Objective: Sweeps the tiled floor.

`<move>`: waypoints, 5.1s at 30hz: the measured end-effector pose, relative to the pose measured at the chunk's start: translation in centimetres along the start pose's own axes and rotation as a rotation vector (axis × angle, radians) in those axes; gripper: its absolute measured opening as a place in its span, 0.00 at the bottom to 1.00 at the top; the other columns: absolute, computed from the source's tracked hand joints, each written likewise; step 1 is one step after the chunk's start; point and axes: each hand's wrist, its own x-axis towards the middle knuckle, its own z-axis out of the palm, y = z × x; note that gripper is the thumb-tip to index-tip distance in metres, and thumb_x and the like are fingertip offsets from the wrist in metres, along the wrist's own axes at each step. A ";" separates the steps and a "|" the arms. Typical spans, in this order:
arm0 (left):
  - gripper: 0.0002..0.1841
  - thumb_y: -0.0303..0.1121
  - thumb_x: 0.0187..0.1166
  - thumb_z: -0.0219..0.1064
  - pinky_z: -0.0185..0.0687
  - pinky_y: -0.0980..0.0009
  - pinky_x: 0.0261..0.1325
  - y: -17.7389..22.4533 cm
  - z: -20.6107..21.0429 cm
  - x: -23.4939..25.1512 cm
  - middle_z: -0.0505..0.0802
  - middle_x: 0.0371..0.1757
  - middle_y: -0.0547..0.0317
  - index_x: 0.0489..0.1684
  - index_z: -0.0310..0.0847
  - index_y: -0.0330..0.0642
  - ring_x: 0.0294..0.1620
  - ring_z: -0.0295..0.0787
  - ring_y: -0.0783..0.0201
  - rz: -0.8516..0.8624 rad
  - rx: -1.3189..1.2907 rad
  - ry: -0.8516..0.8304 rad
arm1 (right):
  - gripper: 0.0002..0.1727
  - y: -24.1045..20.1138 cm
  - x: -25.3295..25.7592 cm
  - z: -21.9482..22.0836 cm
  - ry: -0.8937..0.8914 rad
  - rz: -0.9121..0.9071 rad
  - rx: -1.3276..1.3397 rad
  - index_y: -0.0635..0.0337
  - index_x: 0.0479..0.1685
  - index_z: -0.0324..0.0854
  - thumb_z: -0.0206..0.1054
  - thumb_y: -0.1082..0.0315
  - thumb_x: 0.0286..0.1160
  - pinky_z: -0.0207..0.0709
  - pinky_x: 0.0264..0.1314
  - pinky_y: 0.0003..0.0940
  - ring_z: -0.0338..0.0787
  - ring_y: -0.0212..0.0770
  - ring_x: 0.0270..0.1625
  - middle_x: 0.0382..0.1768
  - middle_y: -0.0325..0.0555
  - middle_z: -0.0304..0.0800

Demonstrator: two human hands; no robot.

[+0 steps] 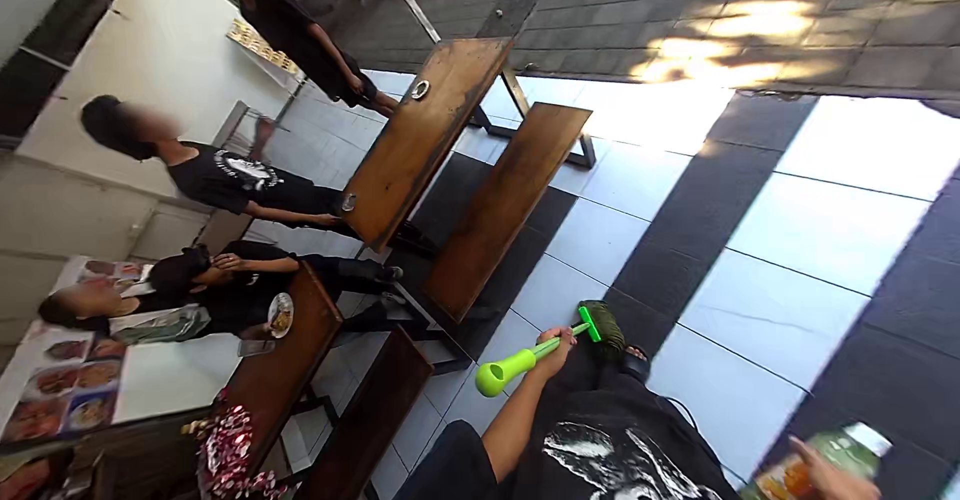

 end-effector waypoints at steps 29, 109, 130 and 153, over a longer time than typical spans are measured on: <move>0.22 0.37 0.94 0.43 0.89 0.67 0.52 -3.8 -1.6 -3.3 0.92 0.29 0.63 0.30 0.80 0.41 0.40 0.93 0.67 0.121 -0.117 0.095 | 0.55 11.9 -5.1 4.7 0.063 0.007 -0.041 0.61 0.87 0.57 0.85 0.49 0.61 0.78 0.74 0.57 0.88 0.60 0.69 0.66 0.65 0.87; 0.32 0.58 0.94 0.41 0.74 0.42 0.76 -18.2 -10.0 -33.2 0.65 0.90 0.45 0.88 0.58 0.46 0.87 0.65 0.44 -0.936 -1.152 1.790 | 0.54 -23.5 -13.1 36.5 -0.330 -0.732 -1.377 0.58 0.86 0.60 0.79 0.38 0.63 0.80 0.63 0.69 0.89 0.67 0.65 0.63 0.67 0.88; 0.29 0.52 0.97 0.33 0.74 0.51 0.78 -15.6 -10.5 -38.8 0.64 0.89 0.47 0.90 0.50 0.47 0.85 0.68 0.51 -0.734 -1.119 2.023 | 0.48 -50.0 -11.3 29.8 -0.073 -0.732 -0.842 0.70 0.71 0.77 0.76 0.36 0.62 0.78 0.69 0.61 0.86 0.59 0.66 0.65 0.66 0.85; 0.28 0.50 0.97 0.39 0.85 0.50 0.65 -16.2 -9.0 -42.8 0.74 0.79 0.40 0.88 0.55 0.43 0.70 0.81 0.48 -0.836 -1.103 2.190 | 0.54 -19.6 -16.5 38.1 -0.850 -1.220 -1.275 0.56 0.88 0.57 0.84 0.49 0.62 0.82 0.63 0.67 0.91 0.64 0.60 0.61 0.67 0.88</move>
